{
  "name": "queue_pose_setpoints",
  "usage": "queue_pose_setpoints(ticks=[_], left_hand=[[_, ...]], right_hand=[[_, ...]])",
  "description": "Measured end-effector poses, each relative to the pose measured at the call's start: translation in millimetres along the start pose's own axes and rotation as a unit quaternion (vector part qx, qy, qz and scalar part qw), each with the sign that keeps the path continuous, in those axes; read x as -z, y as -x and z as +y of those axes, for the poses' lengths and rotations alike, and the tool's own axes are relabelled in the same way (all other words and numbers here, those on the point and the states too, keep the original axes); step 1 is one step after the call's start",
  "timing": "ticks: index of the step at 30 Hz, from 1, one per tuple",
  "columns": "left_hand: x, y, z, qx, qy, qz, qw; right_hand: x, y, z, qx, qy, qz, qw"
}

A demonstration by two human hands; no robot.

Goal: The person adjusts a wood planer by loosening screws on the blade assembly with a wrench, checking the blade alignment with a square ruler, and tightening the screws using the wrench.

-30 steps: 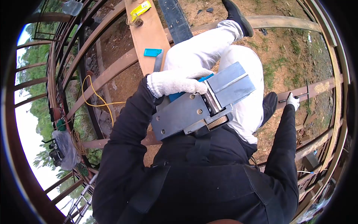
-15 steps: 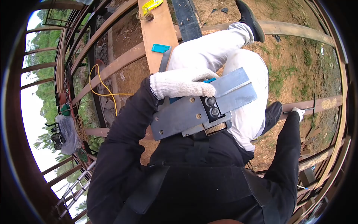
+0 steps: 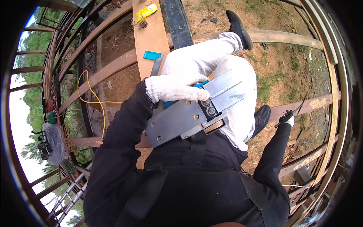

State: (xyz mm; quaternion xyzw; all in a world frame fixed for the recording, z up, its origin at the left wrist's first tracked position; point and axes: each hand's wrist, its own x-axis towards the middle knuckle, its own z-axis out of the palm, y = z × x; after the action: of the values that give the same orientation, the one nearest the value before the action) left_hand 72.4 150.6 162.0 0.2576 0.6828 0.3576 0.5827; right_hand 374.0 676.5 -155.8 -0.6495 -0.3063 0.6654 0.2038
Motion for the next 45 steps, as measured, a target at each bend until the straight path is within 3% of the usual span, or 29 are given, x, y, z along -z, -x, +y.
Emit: queue_pose_setpoints(ticks=[4, 5, 6, 9, 12, 13, 14, 16, 17, 21, 24, 25, 28, 29, 30, 33, 34, 36, 38, 39, 40, 42, 43, 44, 45], left_hand=[[-3, 5, -9, -0.026, 0.004, 0.017, 1.0], [-5, 4, -14, -0.043, 0.013, 0.017, 0.999], [-5, 3, -15, -0.05, 0.016, 0.017, 0.998], [-2, -2, -22, -0.052, 0.003, 0.008, 0.999], [-1, -3, -31, -0.049, -0.012, 0.047, 0.998], [-2, -4, -36, -0.055, -0.002, 0.055, 0.997], [-3, -5, -42, -0.062, 0.008, 0.063, 0.996], [-7, 5, -40, -0.033, -0.078, 0.156, 0.984], [-7, 10, -39, -0.035, -0.072, 0.163, 0.983], [-17, 29, -36, -0.072, -0.164, 0.24, 0.954], [-28, 28, -51, -0.151, -0.199, 0.306, 0.919], [-27, 31, -50, -0.148, -0.218, 0.325, 0.908], [-26, 31, -55, -0.147, -0.235, 0.351, 0.894], [-25, 31, -57, -0.148, -0.234, 0.357, 0.892], [-25, 34, -55, -0.148, -0.234, 0.356, 0.892], [-27, 40, -48, -0.118, -0.247, 0.335, 0.902], [-29, 40, -49, -0.128, -0.254, 0.355, 0.89], [-31, 40, -52, -0.137, -0.26, 0.378, 0.878], [-30, 40, -54, -0.138, -0.254, 0.387, 0.876], [-29, 41, -54, -0.138, -0.255, 0.388, 0.875], [-29, 41, -54, -0.136, -0.256, 0.386, 0.876], [-30, 43, -53, -0.134, -0.259, 0.384, 0.876], [-30, 43, -53, -0.135, -0.262, 0.386, 0.874], [-30, 44, -53, -0.136, -0.264, 0.389, 0.872], [-30, 44, -52, -0.136, -0.264, 0.388, 0.872]], right_hand=[[-69, 185, -34, 0.241, -0.097, -0.068, 0.963], [-74, 205, -43, 0.305, -0.102, -0.128, 0.938], [-66, 183, -61, 0.33, -0.136, -0.301, 0.884], [-127, 299, -112, 0.428, -0.158, -0.289, 0.841], [-137, 324, -169, 0.478, -0.221, -0.348, 0.776], [-143, 334, -184, 0.468, -0.152, -0.35, 0.797], [-167, 369, -178, 0.508, -0.144, -0.274, 0.804], [-176, 379, -196, 0.488, -0.087, -0.436, 0.751], [-188, 399, -196, 0.523, -0.059, -0.416, 0.741], [-208, 463, -207, 0.453, -0.027, -0.628, 0.632], [-231, 537, -166, 0.529, -0.118, -0.296, 0.786], [-232, 506, -195, 0.423, -0.051, -0.612, 0.666], [-233, 519, -158, 0.372, -0.038, -0.745, 0.553], [-243, 537, -135, 0.52, 0.017, -0.602, 0.606], [-252, 538, -129, 0.54, 0.013, -0.584, 0.606], [-279, 530, -125, 0.58, 0.035, -0.604, 0.545], [-282, 530, -116, 0.705, 0.095, -0.454, 0.536], [-295, 544, -108, 0.702, 0.102, -0.449, 0.544], [-309, 550, -109, 0.71, 0.163, -0.451, 0.516], [-324, 555, -110, 0.507, 0.12, -0.582, 0.624], [-339, 560, -112, 0.276, 0.029, -0.633, 0.723], [-336, 583, -105, 0.331, 0.079, -0.606, 0.718], [-350, 571, -108, 0.27, 0.093, -0.632, 0.721], [-354, 574, -108, 0.27, 0.093, -0.632, 0.721], [-356, 580, -106, 0.255, 0.099, -0.675, 0.685]])
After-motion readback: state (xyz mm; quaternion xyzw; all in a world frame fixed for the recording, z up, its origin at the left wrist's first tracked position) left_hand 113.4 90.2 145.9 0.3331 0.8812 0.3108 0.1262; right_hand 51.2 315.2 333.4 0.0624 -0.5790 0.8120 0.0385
